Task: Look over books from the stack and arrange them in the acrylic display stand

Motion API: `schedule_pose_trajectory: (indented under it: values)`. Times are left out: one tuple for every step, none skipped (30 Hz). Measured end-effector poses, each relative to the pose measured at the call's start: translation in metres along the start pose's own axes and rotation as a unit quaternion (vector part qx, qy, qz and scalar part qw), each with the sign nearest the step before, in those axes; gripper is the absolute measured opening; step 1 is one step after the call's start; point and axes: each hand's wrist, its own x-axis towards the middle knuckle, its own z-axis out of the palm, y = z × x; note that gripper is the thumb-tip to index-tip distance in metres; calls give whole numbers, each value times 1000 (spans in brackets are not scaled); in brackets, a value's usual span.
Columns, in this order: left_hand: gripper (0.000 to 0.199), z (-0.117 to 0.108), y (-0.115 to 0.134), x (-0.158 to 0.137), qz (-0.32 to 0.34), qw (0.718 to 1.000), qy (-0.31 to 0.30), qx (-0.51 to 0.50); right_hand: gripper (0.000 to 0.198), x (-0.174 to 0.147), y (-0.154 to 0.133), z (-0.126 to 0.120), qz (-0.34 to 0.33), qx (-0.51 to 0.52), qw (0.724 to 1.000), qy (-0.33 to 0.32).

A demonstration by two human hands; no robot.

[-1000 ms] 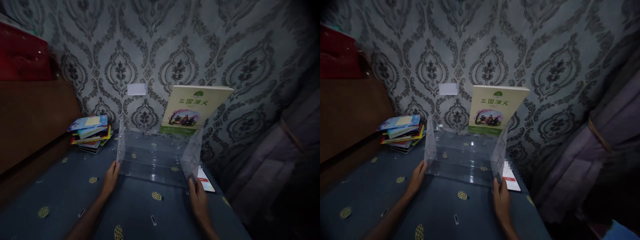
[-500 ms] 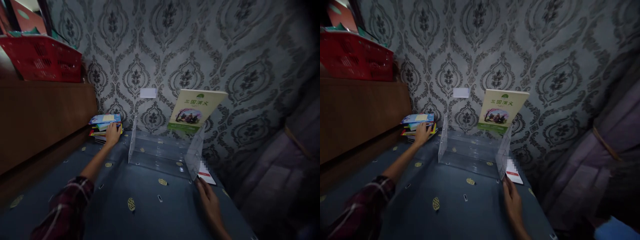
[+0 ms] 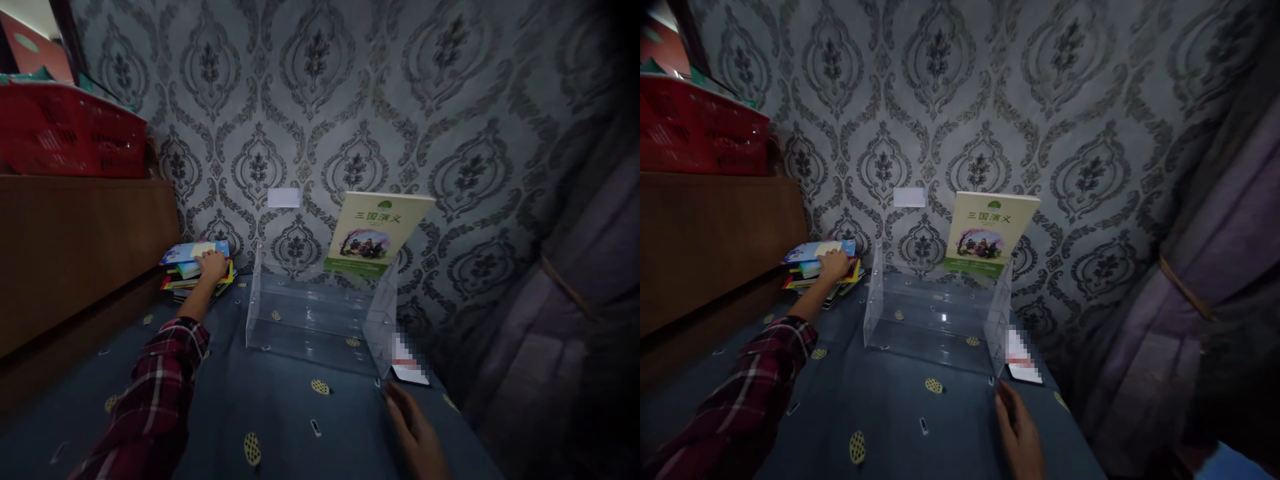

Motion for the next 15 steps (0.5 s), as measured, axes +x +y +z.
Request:
schedule_pose_trajectory:
  values:
    - [51, 0, 1, 3, -4, 1000, -5, 7, 66, 0, 0, 0, 2, -4, 1000, -8]
    - [51, -1, 1, 6, -5, 1000, -9, 13, 67, 0, -1, -1, 4, -8, 1000, -15]
    - [51, -2, 2, 8, -4, 1000, -13, 18, 67, 0, -2, -2, 6, -13, 1000, -21]
    - [49, -4, 3, 10, 0, 1000, -17, 24, 67, 0, -3, -2, 5, -17, 999, -26]
    - [48, -5, 3, 10, 6, 999, -20, 29, 67, 0, -4, -3, 2, -21, 999, -31]
    - [47, -7, 3, 10, 14, 999, -24, 33, 66, 0, -6, -3, -1, -22, 999, -33]
    - [47, -10, 2, 9, 22, 999, -28, 36, 64, -1, -7, -4, -5, -23, 999, -33]
    - [47, -12, 1, 6, 32, 998, -33, 39, 63, -1, -8, -4, -8, -24, 999, -31]
    - [47, -15, -2, 3, 44, 997, -39, 42, 63, -1, -8, -4, -10, -25, 999, -28]
    - [47, -18, -6, -1, 59, 996, -44, 44, 63, -1, -8, -4, -13, -27, 999, -26]
    - [46, -22, -11, -7, 76, 995, -49, 48, 63, -1, -8, -4, -14, -30, 999, -26]
    - [45, -25, -17, -14, 93, 993, -52, 53, 62, -1, -8, -4, -15, -33, 999, -30]
    - [43, -28, -24, -22, 110, 991, -54, 60, 62, 0, -8, -4, -17, -36, 999, -35]
    - [40, -32, -32, -31, 126, 988, -56, 67, 62, 0, -7, -4, -20, -39, 998, -40]
    - [38, -35, -41, -41, 140, 986, -56, 75, 61, 0, -7, -4, -22, -42, 998, -42]
